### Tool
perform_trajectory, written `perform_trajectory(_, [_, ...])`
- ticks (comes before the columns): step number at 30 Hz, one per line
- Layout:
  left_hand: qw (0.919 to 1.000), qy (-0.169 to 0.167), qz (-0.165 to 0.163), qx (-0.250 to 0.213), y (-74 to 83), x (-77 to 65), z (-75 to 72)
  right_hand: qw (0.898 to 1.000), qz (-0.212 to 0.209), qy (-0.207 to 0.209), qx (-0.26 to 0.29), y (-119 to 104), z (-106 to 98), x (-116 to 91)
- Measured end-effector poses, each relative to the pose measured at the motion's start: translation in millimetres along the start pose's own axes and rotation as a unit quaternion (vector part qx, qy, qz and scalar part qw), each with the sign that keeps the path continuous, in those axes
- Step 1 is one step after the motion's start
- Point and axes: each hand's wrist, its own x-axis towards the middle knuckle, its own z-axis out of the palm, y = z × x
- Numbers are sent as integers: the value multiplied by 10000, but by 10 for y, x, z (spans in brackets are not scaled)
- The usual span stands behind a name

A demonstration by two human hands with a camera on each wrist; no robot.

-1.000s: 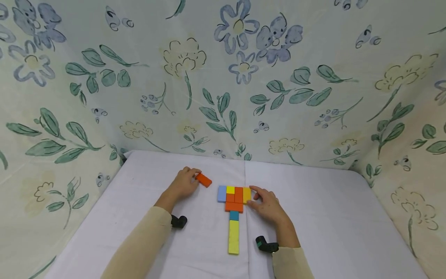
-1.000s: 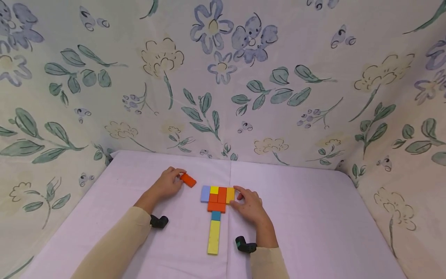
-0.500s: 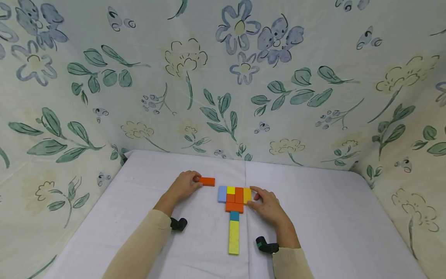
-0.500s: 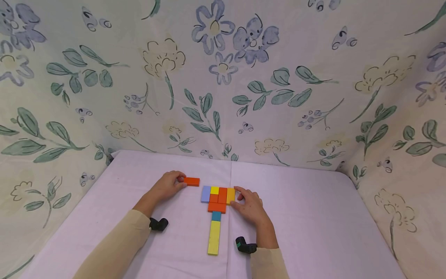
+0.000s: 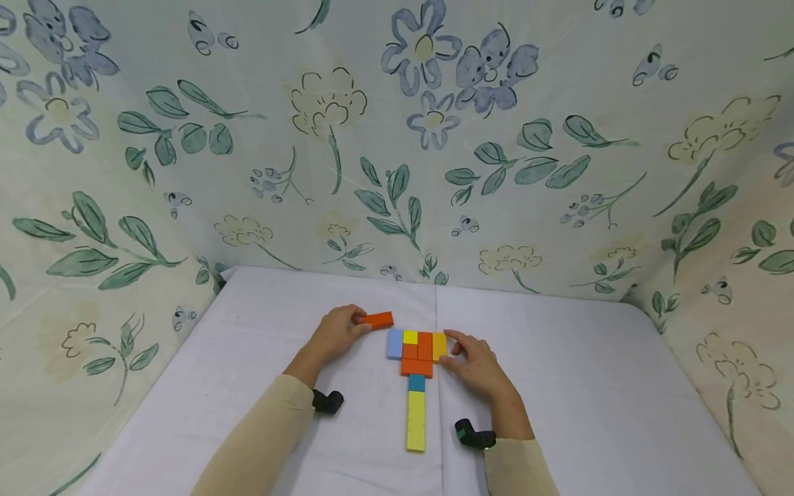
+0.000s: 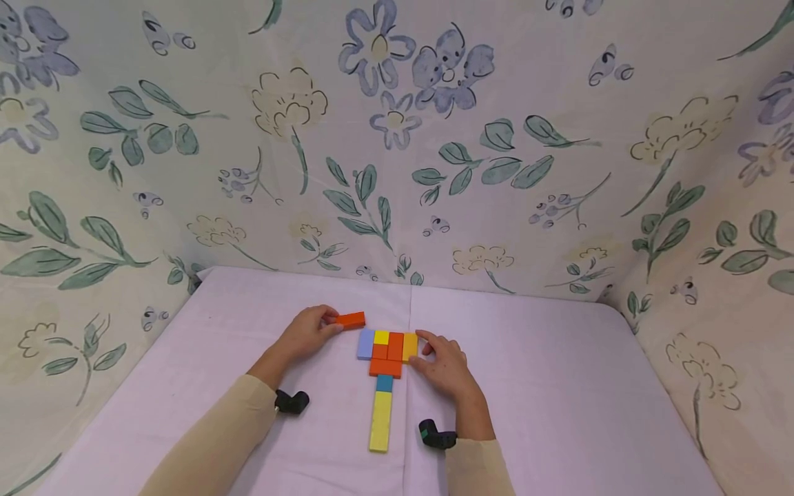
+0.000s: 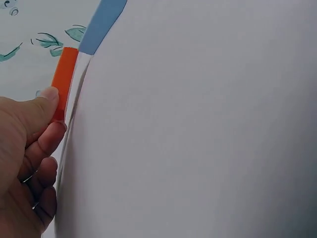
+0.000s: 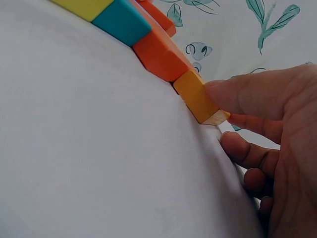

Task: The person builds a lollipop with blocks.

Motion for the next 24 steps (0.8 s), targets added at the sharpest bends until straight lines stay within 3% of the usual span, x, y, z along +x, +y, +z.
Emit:
perform_trajectory(8, [9990, 156, -179, -374, 211, 24, 218, 10000, 28, 4, -14, 2, 2, 14])
perform_trajectory(13, [9982, 75, -260, -531, 406, 81, 335, 10000, 16, 4, 33, 1, -7, 7])
perform_trajectory(18, [9982, -207, -290, -475, 577, 162, 347, 10000, 23, -19, 62, 3, -17, 1])
perform_trajectory(24, [9969, -355, -521, -461, 651, 228, 345, 10000, 10, -44, 49, 3, -21, 0])
